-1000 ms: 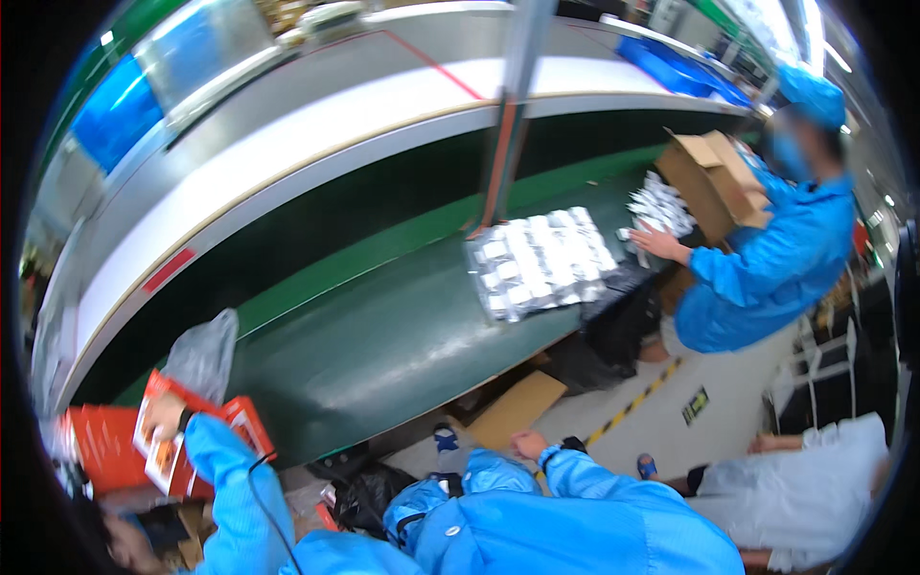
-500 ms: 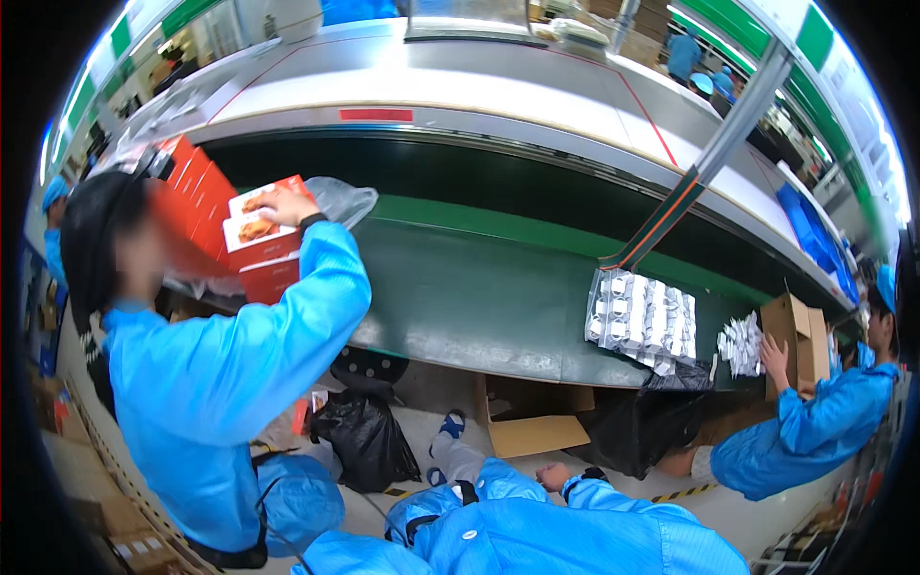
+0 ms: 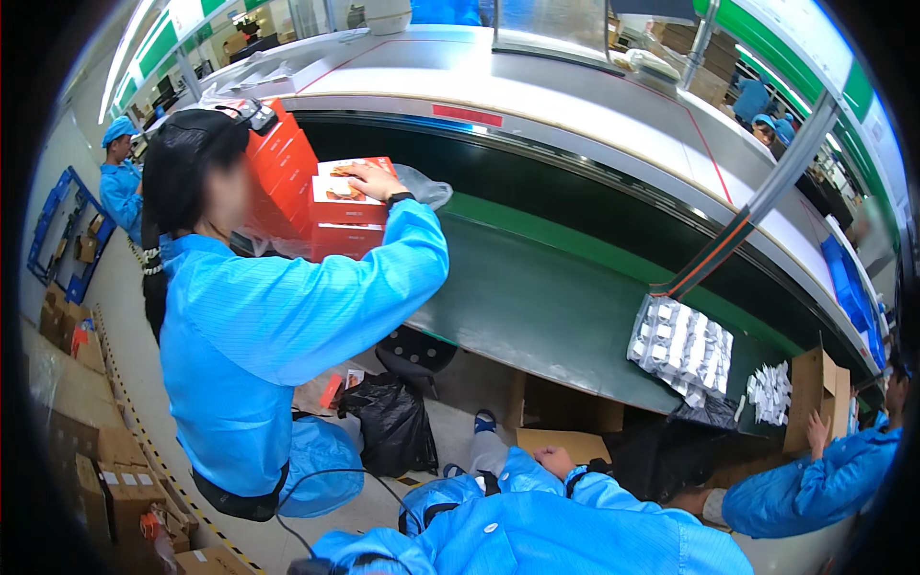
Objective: Applying security or warning stickers to electronics product boxes and organizing them on the assembly line.
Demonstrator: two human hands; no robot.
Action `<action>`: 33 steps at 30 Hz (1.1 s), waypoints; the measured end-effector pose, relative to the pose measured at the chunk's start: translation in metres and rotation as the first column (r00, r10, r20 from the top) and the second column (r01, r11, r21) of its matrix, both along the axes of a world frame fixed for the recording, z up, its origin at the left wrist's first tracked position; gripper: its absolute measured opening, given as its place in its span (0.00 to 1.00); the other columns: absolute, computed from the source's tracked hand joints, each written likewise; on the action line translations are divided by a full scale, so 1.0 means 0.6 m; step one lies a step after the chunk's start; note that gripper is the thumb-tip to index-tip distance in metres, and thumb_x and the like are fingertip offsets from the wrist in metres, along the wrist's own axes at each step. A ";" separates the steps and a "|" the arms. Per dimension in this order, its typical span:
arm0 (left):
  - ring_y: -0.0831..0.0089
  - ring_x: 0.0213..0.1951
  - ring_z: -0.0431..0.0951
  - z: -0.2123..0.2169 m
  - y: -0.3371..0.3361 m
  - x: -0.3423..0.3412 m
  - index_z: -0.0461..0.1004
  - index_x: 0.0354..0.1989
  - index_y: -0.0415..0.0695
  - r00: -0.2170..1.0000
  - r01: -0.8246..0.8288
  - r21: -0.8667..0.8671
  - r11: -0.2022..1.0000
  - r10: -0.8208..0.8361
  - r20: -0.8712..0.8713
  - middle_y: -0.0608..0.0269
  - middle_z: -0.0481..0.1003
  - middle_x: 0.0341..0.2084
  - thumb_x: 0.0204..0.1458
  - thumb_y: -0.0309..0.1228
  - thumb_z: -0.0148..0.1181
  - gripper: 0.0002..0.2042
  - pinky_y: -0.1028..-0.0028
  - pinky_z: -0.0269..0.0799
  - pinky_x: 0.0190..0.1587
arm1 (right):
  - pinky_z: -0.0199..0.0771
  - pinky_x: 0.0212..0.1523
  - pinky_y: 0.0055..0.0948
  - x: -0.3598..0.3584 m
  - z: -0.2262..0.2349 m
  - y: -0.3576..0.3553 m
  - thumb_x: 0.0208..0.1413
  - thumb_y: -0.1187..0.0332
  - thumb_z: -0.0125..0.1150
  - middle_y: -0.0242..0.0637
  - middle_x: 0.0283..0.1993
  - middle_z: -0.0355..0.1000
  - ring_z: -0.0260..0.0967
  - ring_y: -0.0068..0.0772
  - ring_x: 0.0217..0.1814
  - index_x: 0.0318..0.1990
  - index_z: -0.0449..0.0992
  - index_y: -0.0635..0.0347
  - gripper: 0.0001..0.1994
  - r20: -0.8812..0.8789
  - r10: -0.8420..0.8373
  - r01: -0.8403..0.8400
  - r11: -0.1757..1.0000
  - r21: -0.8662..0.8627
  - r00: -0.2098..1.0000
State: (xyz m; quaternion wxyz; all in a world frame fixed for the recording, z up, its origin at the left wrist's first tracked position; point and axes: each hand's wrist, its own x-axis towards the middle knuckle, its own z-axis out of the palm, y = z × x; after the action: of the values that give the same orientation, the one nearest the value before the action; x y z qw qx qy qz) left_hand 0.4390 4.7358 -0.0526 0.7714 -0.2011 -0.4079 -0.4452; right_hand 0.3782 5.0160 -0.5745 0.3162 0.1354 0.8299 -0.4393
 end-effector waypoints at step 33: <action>0.71 0.34 0.80 -0.289 0.025 -0.409 0.75 0.31 0.36 -0.377 0.473 0.492 0.731 -0.337 0.863 0.56 0.80 0.29 0.52 0.26 0.63 0.05 0.74 0.75 0.38 | 0.75 0.21 0.25 -0.518 0.083 -0.063 0.56 0.71 0.58 0.44 0.30 0.78 0.77 0.34 0.24 0.38 0.76 0.66 0.07 0.306 -0.119 0.227 0.910 -0.346 0.945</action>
State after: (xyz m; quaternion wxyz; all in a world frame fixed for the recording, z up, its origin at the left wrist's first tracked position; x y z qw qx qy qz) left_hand 0.1937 4.7507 -0.2258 -0.0463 0.0364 -0.7492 -0.6597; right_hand 0.0677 4.9780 -0.5248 0.4089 0.2063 0.6620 -0.5933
